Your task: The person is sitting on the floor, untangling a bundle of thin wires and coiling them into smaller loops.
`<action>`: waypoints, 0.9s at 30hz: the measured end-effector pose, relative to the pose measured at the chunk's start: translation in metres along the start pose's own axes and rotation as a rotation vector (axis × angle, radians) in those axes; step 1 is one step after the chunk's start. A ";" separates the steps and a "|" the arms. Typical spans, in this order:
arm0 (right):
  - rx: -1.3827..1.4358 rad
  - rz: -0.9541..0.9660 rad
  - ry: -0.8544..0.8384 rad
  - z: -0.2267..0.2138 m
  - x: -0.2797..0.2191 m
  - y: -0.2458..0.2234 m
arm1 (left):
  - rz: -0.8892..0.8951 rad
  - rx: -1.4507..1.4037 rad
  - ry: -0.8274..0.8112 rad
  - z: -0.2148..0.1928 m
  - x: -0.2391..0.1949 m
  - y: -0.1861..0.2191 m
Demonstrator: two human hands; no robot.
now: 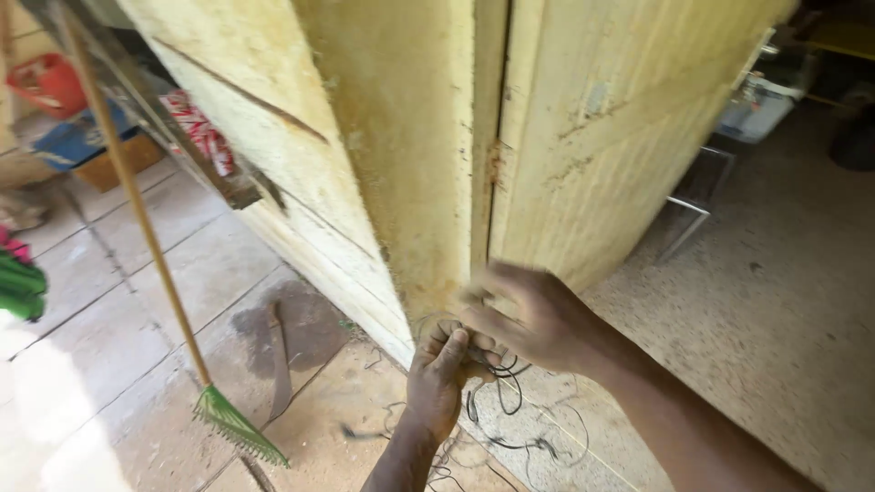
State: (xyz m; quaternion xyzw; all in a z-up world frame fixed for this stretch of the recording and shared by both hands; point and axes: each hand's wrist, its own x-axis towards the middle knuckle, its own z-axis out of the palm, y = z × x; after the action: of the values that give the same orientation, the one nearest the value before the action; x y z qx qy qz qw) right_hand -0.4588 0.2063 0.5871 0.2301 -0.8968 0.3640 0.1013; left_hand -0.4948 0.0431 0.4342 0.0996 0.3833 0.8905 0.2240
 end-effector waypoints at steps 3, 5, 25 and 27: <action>0.045 0.418 -0.203 0.016 -0.062 0.051 | 0.023 -0.036 -0.041 0.010 0.000 0.012; 0.113 0.451 -0.245 0.028 -0.079 0.071 | 0.030 -0.035 -0.057 0.011 0.003 0.019; 1.140 0.664 0.697 0.018 -0.100 0.112 | -0.502 1.067 -0.345 0.055 -0.039 -0.019; 1.056 0.771 0.806 -0.008 -0.095 0.101 | -0.431 1.141 -0.305 0.048 -0.050 -0.018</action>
State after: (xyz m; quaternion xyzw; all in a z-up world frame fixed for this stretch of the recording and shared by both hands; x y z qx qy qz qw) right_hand -0.4245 0.3076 0.4985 -0.2317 -0.5146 0.8092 0.1632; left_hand -0.4284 0.0608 0.4536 0.2499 0.7734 0.4562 0.3623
